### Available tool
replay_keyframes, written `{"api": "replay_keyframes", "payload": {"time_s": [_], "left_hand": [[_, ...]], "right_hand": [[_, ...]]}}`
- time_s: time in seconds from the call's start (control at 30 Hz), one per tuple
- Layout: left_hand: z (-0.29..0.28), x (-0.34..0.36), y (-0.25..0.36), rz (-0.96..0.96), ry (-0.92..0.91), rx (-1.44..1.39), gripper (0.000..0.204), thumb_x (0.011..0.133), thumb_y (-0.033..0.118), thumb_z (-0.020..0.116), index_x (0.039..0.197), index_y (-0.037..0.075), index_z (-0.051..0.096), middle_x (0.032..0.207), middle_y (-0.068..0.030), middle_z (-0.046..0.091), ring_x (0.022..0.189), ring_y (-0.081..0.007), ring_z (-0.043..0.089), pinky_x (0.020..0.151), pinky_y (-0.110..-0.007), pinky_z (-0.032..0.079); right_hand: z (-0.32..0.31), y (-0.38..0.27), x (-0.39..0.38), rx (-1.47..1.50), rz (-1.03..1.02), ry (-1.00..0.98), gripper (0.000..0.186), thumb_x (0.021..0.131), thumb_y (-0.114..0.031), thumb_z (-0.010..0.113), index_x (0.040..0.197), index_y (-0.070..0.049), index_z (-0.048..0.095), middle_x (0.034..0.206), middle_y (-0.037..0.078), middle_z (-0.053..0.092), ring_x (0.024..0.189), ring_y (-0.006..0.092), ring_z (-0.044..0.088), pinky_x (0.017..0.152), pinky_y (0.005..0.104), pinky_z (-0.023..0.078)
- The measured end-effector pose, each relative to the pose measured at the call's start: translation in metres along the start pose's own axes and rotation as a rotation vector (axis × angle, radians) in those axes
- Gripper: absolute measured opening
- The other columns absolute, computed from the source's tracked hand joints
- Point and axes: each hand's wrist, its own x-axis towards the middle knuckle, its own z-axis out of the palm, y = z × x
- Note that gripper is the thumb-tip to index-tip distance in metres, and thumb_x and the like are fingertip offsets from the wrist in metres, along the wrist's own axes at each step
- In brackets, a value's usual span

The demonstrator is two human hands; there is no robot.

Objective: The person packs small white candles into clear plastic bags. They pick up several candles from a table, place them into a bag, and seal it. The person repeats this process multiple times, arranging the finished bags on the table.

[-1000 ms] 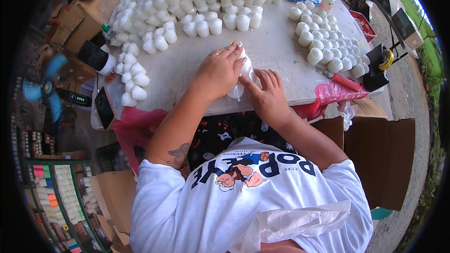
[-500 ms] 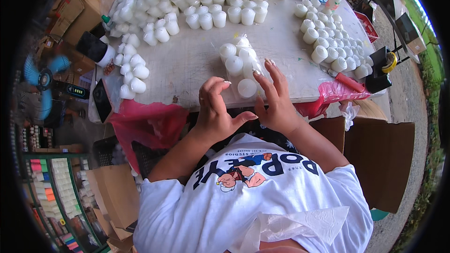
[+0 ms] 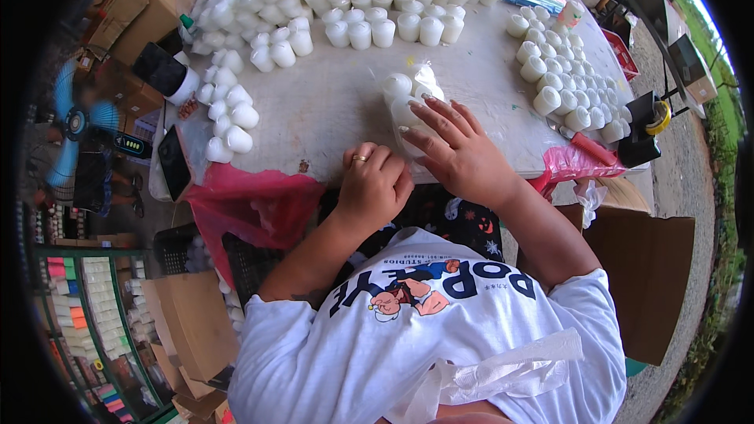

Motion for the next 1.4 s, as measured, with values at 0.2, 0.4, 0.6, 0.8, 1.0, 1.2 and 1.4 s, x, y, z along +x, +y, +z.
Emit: {"api": "replay_keyframes", "payload": {"time_s": [0.2, 0.4, 0.6, 0.8, 1.0, 1.2, 1.4], "left_hand": [[-0.024, 0.019, -0.007, 0.025, 0.162, -0.278, 0.035, 0.081, 0.022, 0.068, 0.101, 0.002, 0.047, 0.1, -0.0164, 0.051, 0.094, -0.0337, 0.053, 0.085, -0.041, 0.04], [-0.029, 0.113, -0.084, -0.124, -0.094, -0.354, 0.033, 0.093, 0.01, 0.056, 0.125, 0.011, 0.059, 0.116, -0.0089, 0.06, 0.096, -0.0187, 0.059, 0.083, -0.03, 0.049], [-0.022, 0.15, -0.114, -0.515, -0.688, -0.555, 0.022, 0.092, 0.017, 0.06, 0.104, 0.0, 0.066, 0.086, -0.004, 0.068, 0.074, -0.0117, 0.061, 0.063, -0.026, 0.05], [0.006, 0.124, -0.113, -0.887, -0.308, -0.757, 0.022, 0.091, 0.022, 0.061, 0.088, 0.0, 0.065, 0.081, -0.0065, 0.068, 0.064, -0.0136, 0.062, 0.055, -0.027, 0.05], [-0.001, 0.148, -0.117, -0.712, -0.5, -0.575, 0.022, 0.09, 0.022, 0.059, 0.102, 0.005, 0.066, 0.081, -0.0029, 0.065, 0.073, -0.0113, 0.059, 0.064, -0.028, 0.047], [0.013, 0.162, -0.112, -0.533, -0.645, -0.542, 0.026, 0.092, 0.027, 0.059, 0.1, 0.003, 0.068, 0.086, -0.0023, 0.067, 0.077, -0.0103, 0.056, 0.071, -0.027, 0.045], [0.017, 0.161, -0.101, -0.6, -0.557, -0.517, 0.025, 0.093, 0.025, 0.059, 0.096, 0.003, 0.068, 0.086, -0.0014, 0.067, 0.076, -0.0087, 0.055, 0.07, -0.027, 0.046]], "right_hand": [[0.007, -0.001, -0.003, -0.03, -0.007, -0.044, 0.049, 0.081, -0.016, 0.059, 0.129, -0.019, 0.054, 0.141, 0.01, 0.043, 0.133, 0.0331, 0.037, 0.104, 0.0505, 0.033], [0.011, -0.008, 0.002, -0.119, -0.019, -0.03, 0.049, 0.082, -0.015, 0.056, 0.131, -0.019, 0.053, 0.139, 0.011, 0.045, 0.131, 0.0313, 0.039, 0.1, 0.0494, 0.035], [0.011, -0.011, -0.002, -0.117, -0.006, -0.02, 0.05, 0.082, -0.016, 0.057, 0.131, -0.02, 0.053, 0.139, 0.01, 0.045, 0.13, 0.0306, 0.04, 0.101, 0.0492, 0.035], [0.015, -0.01, -0.001, -0.096, -0.016, -0.006, 0.048, 0.082, -0.015, 0.056, 0.13, -0.019, 0.054, 0.138, 0.009, 0.047, 0.129, 0.0295, 0.042, 0.102, 0.0484, 0.034], [0.012, -0.008, 0.0, -0.074, -0.04, -0.001, 0.047, 0.082, -0.014, 0.055, 0.128, -0.018, 0.055, 0.137, 0.01, 0.048, 0.128, 0.0294, 0.043, 0.1, 0.048, 0.035], [0.014, -0.007, 0.0, -0.099, -0.042, 0.01, 0.047, 0.082, -0.014, 0.055, 0.128, -0.018, 0.055, 0.137, 0.011, 0.048, 0.127, 0.0297, 0.044, 0.1, 0.0473, 0.035], [0.015, -0.008, -0.001, -0.082, -0.043, 0.017, 0.046, 0.081, -0.014, 0.056, 0.127, -0.018, 0.057, 0.136, 0.011, 0.048, 0.126, 0.0302, 0.045, 0.099, 0.0473, 0.035]]}}
